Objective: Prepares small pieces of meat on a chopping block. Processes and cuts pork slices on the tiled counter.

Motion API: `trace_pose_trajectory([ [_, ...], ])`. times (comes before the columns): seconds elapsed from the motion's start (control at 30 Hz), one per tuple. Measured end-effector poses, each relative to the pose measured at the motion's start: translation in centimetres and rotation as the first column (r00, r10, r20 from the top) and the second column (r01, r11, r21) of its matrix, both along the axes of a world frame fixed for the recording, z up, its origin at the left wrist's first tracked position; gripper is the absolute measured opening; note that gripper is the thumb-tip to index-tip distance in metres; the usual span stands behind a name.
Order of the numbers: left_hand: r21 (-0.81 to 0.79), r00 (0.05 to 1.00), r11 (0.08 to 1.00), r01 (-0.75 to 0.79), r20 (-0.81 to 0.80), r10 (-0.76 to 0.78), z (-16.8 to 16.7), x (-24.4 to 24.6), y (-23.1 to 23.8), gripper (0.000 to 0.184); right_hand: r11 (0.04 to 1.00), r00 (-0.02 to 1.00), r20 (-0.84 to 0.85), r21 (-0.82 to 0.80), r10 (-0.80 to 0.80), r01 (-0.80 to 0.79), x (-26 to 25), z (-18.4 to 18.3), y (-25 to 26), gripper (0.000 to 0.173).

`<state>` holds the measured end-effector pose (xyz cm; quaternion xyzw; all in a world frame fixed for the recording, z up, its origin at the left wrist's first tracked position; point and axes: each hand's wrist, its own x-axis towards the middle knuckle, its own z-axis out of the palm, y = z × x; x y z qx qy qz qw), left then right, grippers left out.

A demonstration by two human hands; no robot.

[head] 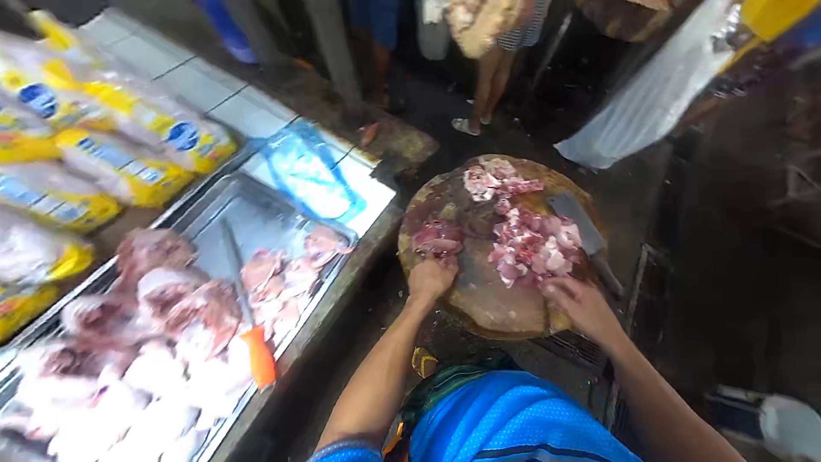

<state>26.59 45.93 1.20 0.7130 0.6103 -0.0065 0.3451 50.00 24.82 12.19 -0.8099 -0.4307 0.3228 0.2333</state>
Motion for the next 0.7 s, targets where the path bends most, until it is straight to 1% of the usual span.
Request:
trace_pose_trajectory([
  [0.03, 0.009, 0.999, 0.999, -0.034, -0.012, 0.034, 0.0, 1.0, 0.0, 0.076, 0.989, 0.985, 0.092, -0.001, -0.147, 0.148, 2.6, -0.5, -0.9, 0.038],
  [0.07, 0.022, 0.998, 0.999, -0.045, -0.035, 0.046, 0.2, 2.1, 0.0, 0.082, 0.966, 0.951, 0.181, -0.016, -0.251, 0.258, 4.9, -1.1, -1.7, 0.039],
  [0.1, 0.027, 0.997, 0.999, -0.032, -0.067, 0.033, 0.4, 2.9, -0.2, 0.082, 0.945, 0.919, 0.254, -0.049, -0.301, 0.323, 7.0, -2.1, -2.3, 0.041],
  [0.13, 0.030, 0.996, 1.000, -0.007, -0.094, 0.010, 0.6, 3.5, -0.5, 0.075, 0.932, 0.902, 0.305, -0.101, -0.305, 0.349, 8.7, -3.2, -2.7, 0.043],
  [0.2, 0.041, 0.989, 0.997, 0.067, -0.135, -0.060, 1.2, 4.4, -1.6, 0.060, 0.918, 0.902, 0.349, -0.205, -0.254, 0.338, 10.9, -5.0, -3.1, 0.052],
  [0.27, 0.101, 0.977, 0.985, 0.137, -0.176, -0.118, 2.1, 5.4, -2.7, 0.050, 0.919, 0.902, 0.370, -0.231, -0.222, 0.320, 12.6, -5.9, -2.9, 0.060],
  [0.33, 0.140, 0.977, 0.978, 0.154, -0.166, -0.131, 2.6, 5.8, -3.4, 0.045, 0.916, 0.910, 0.345, -0.240, -0.229, 0.321, 14.3, -5.8, -2.5, 0.059],
  [0.4, 0.153, 0.991, 0.981, 0.121, -0.067, -0.111, 3.5, 5.4, -3.8, 0.039, 0.904, 0.946, 0.260, -0.328, -0.194, 0.275, 16.3, -5.5, -2.1, 0.058],
  [0.47, 0.152, 0.995, 0.988, 0.034, 0.085, -0.047, 4.8, 4.7, -3.9, 0.037, 0.904, 0.980, 0.146, -0.386, -0.138, 0.185, 18.6, -4.6, -1.9, 0.065],
  [0.5, 0.159, 0.989, 0.987, -0.014, 0.147, -0.010, 5.4, 4.2, -3.7, 0.039, 0.904, 0.986, 0.117, -0.397, -0.121, 0.158, 19.4, -3.9, -1.9, 0.067],
  [0.57, 0.173, 0.975, 0.980, -0.095, 0.213, 0.057, 6.7, 3.1, -2.8, 0.039, 0.898, 0.983, 0.120, -0.403, -0.137, 0.175, 20.4, -2.7, -1.6, 0.068],
  [0.7, 0.152, 0.943, 0.985, -0.076, 0.333, 0.022, 8.0, 0.7, -0.2, 0.036, 0.895, 0.960, 0.176, -0.357, -0.217, 0.268, 20.2, -1.6, -2.0, 0.054],
])
